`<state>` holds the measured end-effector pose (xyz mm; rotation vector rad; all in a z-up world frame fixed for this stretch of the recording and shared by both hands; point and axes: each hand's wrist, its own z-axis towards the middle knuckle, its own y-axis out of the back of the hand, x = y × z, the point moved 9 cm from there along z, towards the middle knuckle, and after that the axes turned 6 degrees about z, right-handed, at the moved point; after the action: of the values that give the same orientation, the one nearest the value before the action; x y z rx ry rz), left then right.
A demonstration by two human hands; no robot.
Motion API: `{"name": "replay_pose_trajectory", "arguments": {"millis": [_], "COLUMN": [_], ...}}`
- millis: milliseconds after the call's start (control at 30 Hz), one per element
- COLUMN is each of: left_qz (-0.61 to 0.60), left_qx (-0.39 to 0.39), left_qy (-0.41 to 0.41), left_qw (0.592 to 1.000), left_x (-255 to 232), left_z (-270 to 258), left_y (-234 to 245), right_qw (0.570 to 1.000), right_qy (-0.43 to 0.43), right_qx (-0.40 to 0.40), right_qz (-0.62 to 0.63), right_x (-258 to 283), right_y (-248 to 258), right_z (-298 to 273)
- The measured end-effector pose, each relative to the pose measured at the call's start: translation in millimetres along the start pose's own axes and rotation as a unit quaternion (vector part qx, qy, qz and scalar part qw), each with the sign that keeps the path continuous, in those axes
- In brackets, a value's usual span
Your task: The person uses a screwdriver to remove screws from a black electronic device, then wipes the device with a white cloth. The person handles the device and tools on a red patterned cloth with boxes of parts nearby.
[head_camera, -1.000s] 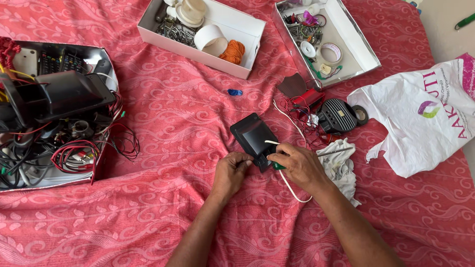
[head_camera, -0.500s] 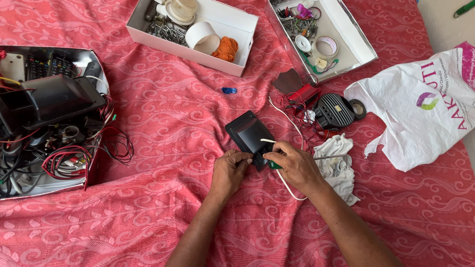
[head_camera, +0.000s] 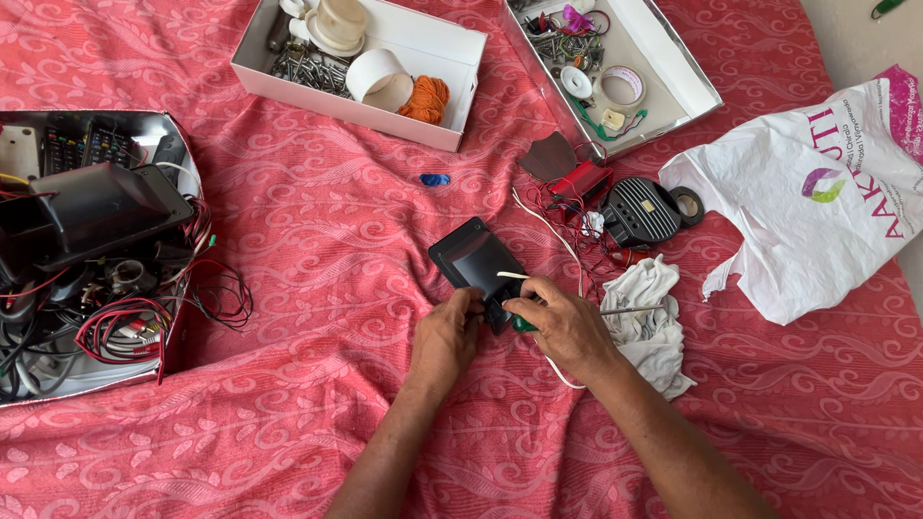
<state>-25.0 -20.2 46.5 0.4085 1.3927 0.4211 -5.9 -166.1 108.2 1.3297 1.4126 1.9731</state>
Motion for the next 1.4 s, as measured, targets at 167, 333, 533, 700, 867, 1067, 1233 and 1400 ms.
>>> {"name": "replay_pose_trajectory", "arguments": {"millis": [167, 333, 533, 700, 867, 1067, 1233, 1400], "left_qz": [0.047, 0.114, 0.186, 0.214, 0.244, 0.252, 0.266, 0.265], "left_qx": [0.018, -0.005, 0.001, 0.008, 0.023, 0.028, 0.041, 0.028], "left_qy": [0.009, -0.064, -0.114, -0.128, -0.135, -0.132, -0.128, -0.135], "left_qw": [0.999, 0.991, 0.976, 0.968, 0.960, 0.958, 0.955, 0.954], "left_x": [-3.1, -17.3, -23.3, -24.2, -22.0, -18.8, -14.0, -15.3], "left_z": [-3.8, -5.0, -8.3, -10.0, -11.1, -12.1, -14.4, -15.5], "left_y": [-8.1, -11.6, -15.8, -18.3, -23.4, -28.0, -32.8, -32.1], "right_qw": [1.000, 1.000, 1.000, 1.000, 1.000, 0.999, 1.000, 1.000], "right_qy": [-0.005, -0.006, -0.002, -0.008, -0.008, -0.021, -0.007, -0.008], "right_qx": [-0.003, 0.003, -0.001, 0.005, 0.006, 0.019, 0.009, 0.012], "right_qz": [0.003, -0.001, -0.006, -0.007, -0.014, -0.019, -0.017, -0.014], "right_x": [0.0, 1.6, 5.5, 5.5, 5.9, 4.2, 7.1, 6.9], "right_y": [-0.3, -0.4, 1.4, 1.4, 1.0, -1.2, -0.6, 0.2], "right_z": [0.0, -0.3, -0.5, -0.4, 0.2, 1.0, 0.8, 1.6]}}
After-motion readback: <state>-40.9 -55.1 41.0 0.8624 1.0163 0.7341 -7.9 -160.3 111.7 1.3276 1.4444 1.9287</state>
